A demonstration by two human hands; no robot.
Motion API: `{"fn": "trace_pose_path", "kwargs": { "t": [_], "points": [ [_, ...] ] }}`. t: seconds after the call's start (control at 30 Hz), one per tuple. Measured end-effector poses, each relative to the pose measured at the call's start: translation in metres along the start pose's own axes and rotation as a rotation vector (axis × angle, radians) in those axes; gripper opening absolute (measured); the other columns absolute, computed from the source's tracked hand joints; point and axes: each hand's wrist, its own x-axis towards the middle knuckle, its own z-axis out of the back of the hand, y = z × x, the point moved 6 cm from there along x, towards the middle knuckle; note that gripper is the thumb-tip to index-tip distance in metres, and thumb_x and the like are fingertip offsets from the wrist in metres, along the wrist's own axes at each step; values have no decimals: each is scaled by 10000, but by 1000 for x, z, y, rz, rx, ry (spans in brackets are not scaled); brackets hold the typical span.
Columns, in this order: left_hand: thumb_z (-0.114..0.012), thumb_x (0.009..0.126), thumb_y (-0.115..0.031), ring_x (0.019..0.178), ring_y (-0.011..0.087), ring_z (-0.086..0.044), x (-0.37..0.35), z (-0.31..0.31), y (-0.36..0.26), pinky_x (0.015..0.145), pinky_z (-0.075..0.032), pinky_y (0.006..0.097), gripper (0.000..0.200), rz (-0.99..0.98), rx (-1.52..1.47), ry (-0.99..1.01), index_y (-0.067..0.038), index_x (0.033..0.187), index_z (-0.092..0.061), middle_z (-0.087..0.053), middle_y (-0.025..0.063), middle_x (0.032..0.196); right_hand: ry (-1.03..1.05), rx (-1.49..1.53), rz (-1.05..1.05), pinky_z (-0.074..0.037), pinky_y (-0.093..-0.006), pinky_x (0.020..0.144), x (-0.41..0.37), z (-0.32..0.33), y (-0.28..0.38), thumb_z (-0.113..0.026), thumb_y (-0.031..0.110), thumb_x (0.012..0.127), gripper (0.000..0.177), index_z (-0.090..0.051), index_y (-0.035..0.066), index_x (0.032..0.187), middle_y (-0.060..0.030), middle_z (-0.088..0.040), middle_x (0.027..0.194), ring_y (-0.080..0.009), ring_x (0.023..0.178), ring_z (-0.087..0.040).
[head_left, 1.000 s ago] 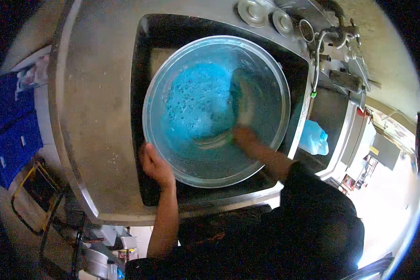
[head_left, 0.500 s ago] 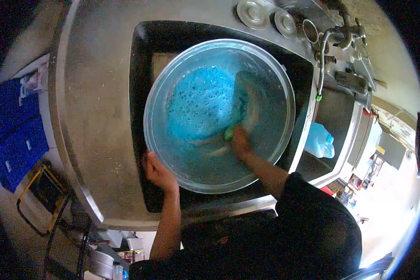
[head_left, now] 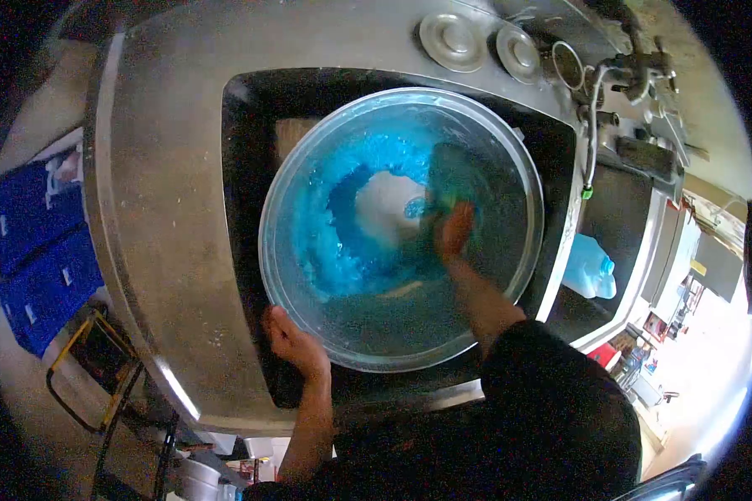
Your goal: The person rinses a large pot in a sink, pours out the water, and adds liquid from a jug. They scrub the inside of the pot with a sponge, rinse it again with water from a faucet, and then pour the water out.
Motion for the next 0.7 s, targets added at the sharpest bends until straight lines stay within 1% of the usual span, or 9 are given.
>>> {"fn": "trace_pose_path", "kwargs": {
  "t": [0.17,0.23,0.33,0.47,0.5,0.57,0.63,0.67,0.7],
  "points": [
    [-429,1006,-289,895,285,-540,-8,2,-14,837,-423,393,406,77,24,11,73,934,-598,-592,177,967,-454,-454,445,-424,-496,734,44,-156,46,-617,184,764,311,-574,-9,1005,-202,-561,928,-374,891,-537],
    [-435,1003,-290,880,272,-546,-4,2,-9,825,-432,384,398,33,57,-9,64,940,-605,-603,167,961,509,-21,316,-439,-474,785,17,-89,132,-521,83,758,283,-569,-12,1020,-214,-555,925,-377,902,-541],
    [-443,1000,-293,859,266,-553,-2,2,4,812,-440,380,390,23,-28,23,55,957,-613,-610,158,955,395,118,325,-435,-453,755,-98,-79,24,-491,97,812,236,-563,-1,1015,-197,-550,891,-383,882,-539],
    [-439,1001,-298,865,279,-553,-6,2,-1,822,-437,386,398,166,-28,-20,60,976,-610,-603,167,955,-19,115,-128,-452,-412,697,18,-40,-11,-468,189,914,206,-559,32,1011,-150,-559,881,-317,802,-558],
    [-437,1002,-301,872,285,-552,-7,0,-9,828,-435,390,403,162,-44,-5,63,977,-607,-600,170,954,10,105,-181,-456,-401,683,52,-62,3,-463,212,939,209,-558,40,1010,-139,-561,878,-301,781,-563],
    [-432,1003,-304,877,293,-551,-9,2,-6,832,-434,397,409,107,-14,16,67,977,-604,-598,177,945,534,-179,-166,-449,-483,844,89,-167,18,-537,283,856,333,-563,32,1074,-204,-601,949,-336,881,-579],
    [-429,1003,-303,873,299,-553,-3,6,5,827,-435,402,411,-10,59,3,68,973,-603,-601,182,929,91,-77,296,-434,-500,752,50,-187,120,-513,116,781,136,-577,50,881,-189,-576,876,-349,849,-551],
    [-429,1002,-303,869,303,-551,-4,5,1,825,-434,405,410,14,67,-6,68,971,-601,-599,187,926,506,61,304,-423,-510,792,18,-141,178,-497,105,790,148,-575,34,895,-213,-571,883,-362,896,-555],
    [-429,1001,-303,865,308,-549,-5,3,-5,822,-433,408,409,33,71,-13,67,968,-600,-598,192,923,166,151,643,-439,-521,794,-43,-142,187,-520,134,789,158,-575,30,895,-209,-579,895,-376,900,-567]
  ]
}}
